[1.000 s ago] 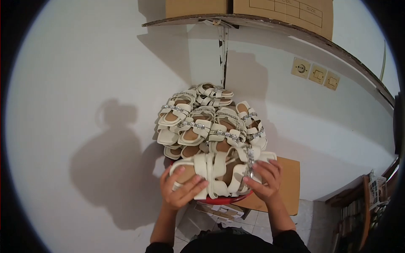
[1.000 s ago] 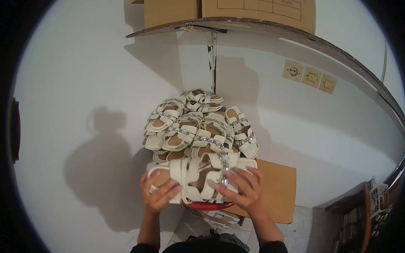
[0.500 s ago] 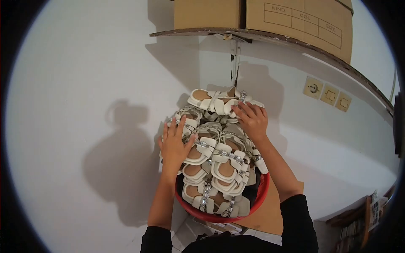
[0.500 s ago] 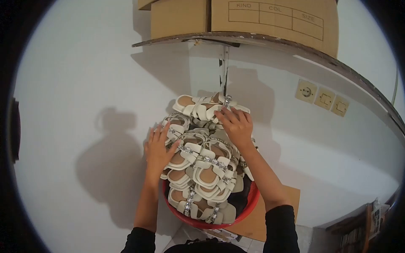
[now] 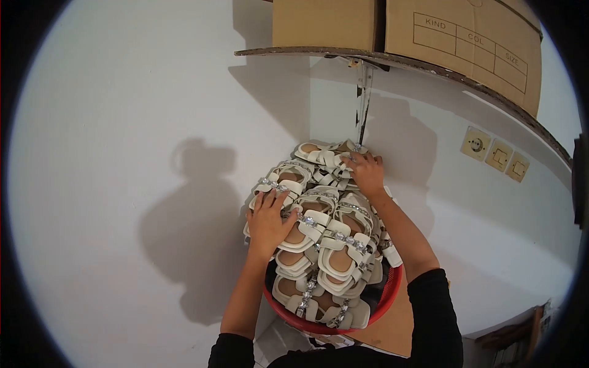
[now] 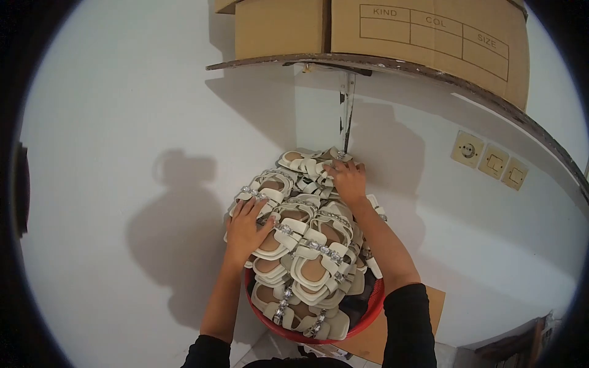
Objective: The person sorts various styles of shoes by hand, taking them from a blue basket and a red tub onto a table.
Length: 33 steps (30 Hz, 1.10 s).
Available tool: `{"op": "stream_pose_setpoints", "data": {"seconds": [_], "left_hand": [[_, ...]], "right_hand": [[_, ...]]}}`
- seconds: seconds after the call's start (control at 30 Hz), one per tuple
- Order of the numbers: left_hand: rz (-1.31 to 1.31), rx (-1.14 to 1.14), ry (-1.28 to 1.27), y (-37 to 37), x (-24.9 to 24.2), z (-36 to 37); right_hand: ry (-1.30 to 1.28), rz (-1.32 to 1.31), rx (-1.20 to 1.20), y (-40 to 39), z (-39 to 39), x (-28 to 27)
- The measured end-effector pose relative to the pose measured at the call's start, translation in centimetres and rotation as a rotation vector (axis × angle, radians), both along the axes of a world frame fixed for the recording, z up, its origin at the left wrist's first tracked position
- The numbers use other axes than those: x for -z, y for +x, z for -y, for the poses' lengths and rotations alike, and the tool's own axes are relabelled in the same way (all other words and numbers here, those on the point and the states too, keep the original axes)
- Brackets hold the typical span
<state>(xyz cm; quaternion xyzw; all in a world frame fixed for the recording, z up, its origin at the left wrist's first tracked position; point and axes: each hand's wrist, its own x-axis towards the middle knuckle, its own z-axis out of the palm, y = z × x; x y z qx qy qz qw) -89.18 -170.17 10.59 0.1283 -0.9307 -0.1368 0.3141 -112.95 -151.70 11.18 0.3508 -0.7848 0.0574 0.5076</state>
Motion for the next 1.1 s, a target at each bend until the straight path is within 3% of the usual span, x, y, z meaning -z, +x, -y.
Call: {"op": "stream_pose_setpoints", "data": {"seconds": [0.23, 0.43, 0.57, 0.87, 1.1], "left_hand": [[0.019, -0.020, 0.004, 0.0, -0.2, -0.1], [-0.022, 0.009, 0.001, 0.1, 0.2, 0.1], [-0.162, 0.045, 0.022, 1.3, -0.7, -0.8], [-0.254, 0.090, -0.029, 4.6, -1.8, -3.4], [-0.329, 0.188, -0.018, 9.4, -1.1, -4.5]], "right_hand": [[-0.058, 0.085, 0.124, -0.3, 2.5, -0.1], [0.199, 0.471, 0.058, -0.6, 1.0, -1.6], [0.207, 0.497, 0.074, 2.1, -0.6, -2.5], [0.016, 0.472, 0.055, 4.6, -4.5, -0.6], [-0.215, 0.516, 0.004, 11.7, -8.4, 0.3]]}}
